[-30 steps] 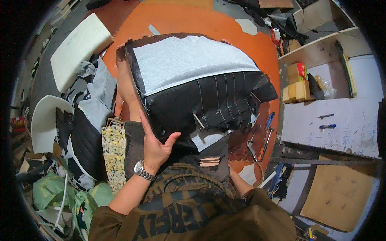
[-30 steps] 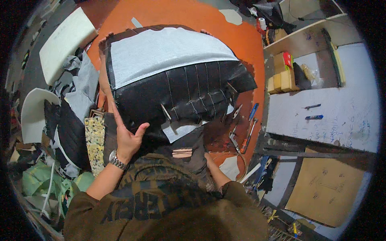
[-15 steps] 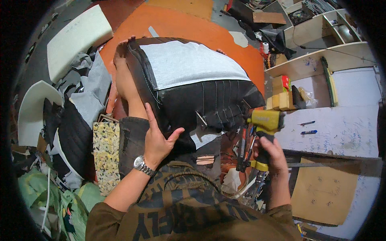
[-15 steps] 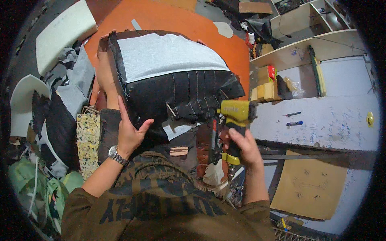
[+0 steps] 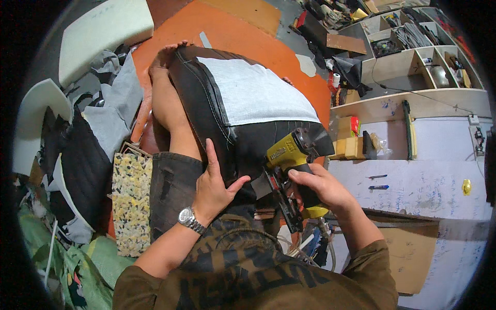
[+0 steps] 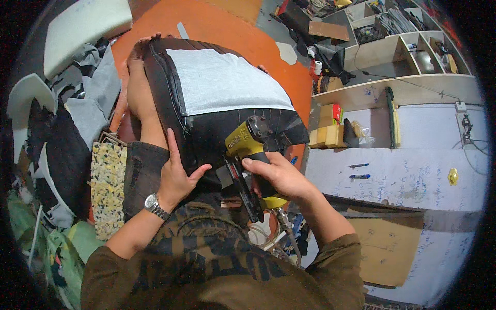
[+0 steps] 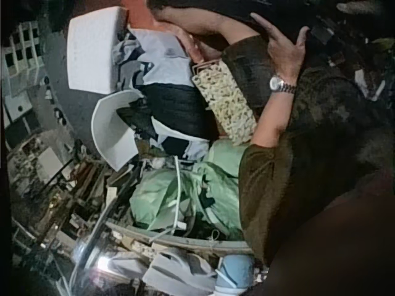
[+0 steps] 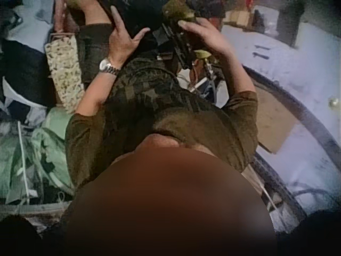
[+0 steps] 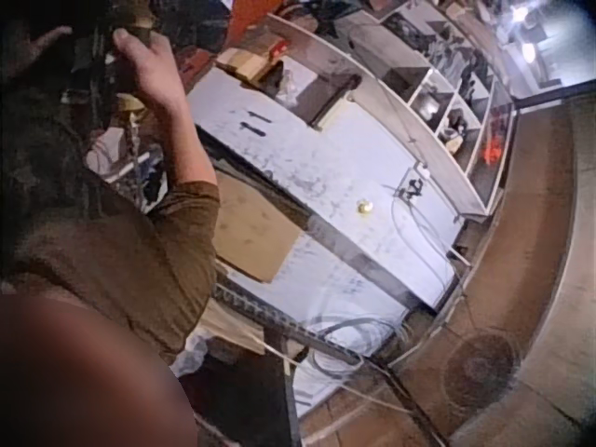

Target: The person stretches and staples black vinyl onto a cushioned seat back, then trims excess material with scissors and a utility knife. They repeatedly smooth the surface, staple edges, and cut away overhang to fit the upholstery.

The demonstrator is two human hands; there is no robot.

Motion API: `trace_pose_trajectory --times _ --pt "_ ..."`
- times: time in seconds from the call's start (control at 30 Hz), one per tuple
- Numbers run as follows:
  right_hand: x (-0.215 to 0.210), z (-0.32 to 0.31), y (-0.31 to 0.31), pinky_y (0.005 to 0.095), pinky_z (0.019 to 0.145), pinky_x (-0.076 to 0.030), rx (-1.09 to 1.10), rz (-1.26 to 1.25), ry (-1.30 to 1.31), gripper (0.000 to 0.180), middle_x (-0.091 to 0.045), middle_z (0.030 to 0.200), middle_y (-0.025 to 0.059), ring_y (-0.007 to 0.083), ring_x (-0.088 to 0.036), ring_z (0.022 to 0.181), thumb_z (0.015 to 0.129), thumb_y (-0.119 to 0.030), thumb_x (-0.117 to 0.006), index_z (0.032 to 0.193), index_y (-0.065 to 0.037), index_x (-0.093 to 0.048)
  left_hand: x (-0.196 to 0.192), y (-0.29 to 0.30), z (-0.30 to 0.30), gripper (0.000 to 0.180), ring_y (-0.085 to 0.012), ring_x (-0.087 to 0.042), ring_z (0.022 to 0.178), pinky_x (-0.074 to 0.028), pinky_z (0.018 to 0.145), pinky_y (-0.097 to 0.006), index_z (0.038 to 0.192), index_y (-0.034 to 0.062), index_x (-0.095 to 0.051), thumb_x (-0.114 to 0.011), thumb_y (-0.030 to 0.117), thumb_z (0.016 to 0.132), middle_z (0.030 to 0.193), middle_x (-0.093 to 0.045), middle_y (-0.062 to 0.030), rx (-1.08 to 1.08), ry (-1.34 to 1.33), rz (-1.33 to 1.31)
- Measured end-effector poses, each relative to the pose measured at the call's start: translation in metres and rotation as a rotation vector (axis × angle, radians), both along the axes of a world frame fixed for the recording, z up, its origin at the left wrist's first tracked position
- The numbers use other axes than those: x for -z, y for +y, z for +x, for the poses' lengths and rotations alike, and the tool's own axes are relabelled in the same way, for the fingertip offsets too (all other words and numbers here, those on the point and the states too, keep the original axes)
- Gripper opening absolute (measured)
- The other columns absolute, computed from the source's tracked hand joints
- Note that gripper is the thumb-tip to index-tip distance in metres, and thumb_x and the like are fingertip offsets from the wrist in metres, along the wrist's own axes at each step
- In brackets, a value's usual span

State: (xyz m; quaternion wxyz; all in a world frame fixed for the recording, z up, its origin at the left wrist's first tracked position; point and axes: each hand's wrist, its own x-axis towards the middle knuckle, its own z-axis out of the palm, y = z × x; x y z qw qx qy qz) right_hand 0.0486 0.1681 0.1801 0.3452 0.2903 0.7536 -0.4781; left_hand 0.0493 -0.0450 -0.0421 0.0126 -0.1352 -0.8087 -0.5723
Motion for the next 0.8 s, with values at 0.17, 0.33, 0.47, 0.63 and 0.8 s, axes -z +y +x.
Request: trace_pose_trajectory --times 0.17,0.33,0.47,0.63,0.8 --pt "0.005 -0.007 -0.005 0.0311 0.062 -0.051 0.007 0.031 -0.033 0.04 -0.07 0.083 0.0049 0.014 -0.065 0.066 0.102 -0.04 -0.07 0.113 -0.001 -0.069 0.002 0.0 0.001 0.136 -0.054 -0.073 0.084 -0.059 0.072 -0.05 0.171 -0.0012 0.005 -0.092 0.044 0.087 0.1 -0.072 -0.0373 -0.004 -0.011 0.003" --pt "0.005 -0.017 -0.003 0.0318 0.062 -0.052 -0.003 0.007 -0.07 0.04 -0.072 0.086 0.0062 0.0149 -0.066 0.066 0.1 -0.037 -0.071 0.114 0.0 -0.069 0.003 -0.001 0.002 0.137 -0.0535 -0.073 0.085 -0.059 0.072 -0.051 0.171 -0.0009 0.006 -0.092 0.043 0.087 0.102 -0.071 -0.038 0.0 -0.001 0.003" --pt "0.002 -0.021 -0.006 0.0329 0.063 -0.054 -0.007 0.014 -0.087 0.04 -0.074 0.086 0.0089 0.0166 -0.068 0.067 0.1 -0.035 -0.071 0.117 0.001 -0.067 0.003 -0.001 0.001 0.137 -0.0528 -0.073 0.08 -0.059 0.069 -0.051 0.172 0.0 0.006 -0.092 0.043 0.087 0.098 -0.071 -0.0368 -0.009 0.019 0.005" --pt "-0.005 -0.015 -0.016 0.0327 0.062 -0.054 -0.008 0.024 -0.013 0.039 -0.072 0.084 0.0068 0.016 -0.067 0.065 0.101 -0.036 -0.07 0.115 0.0 -0.068 0.003 0.0 0.0 0.136 -0.0515 -0.072 0.074 -0.057 0.065 -0.051 0.172 0.0008 0.005 -0.093 0.041 0.086 0.09 -0.072 -0.0337 -0.007 -0.011 0.027" --pt "-0.005 -0.014 -0.02 0.0313 0.063 -0.052 -0.059 -0.009 -0.064 0.04 -0.069 0.088 0.0028 0.0146 -0.066 0.068 0.102 -0.038 -0.069 0.114 0.0 -0.07 0.005 0.0 0.0 0.135 -0.0514 -0.072 0.073 -0.057 0.065 -0.051 0.172 0.0012 0.005 -0.092 0.04 0.087 0.089 -0.072 -0.0333 -0.009 0.008 0.052"
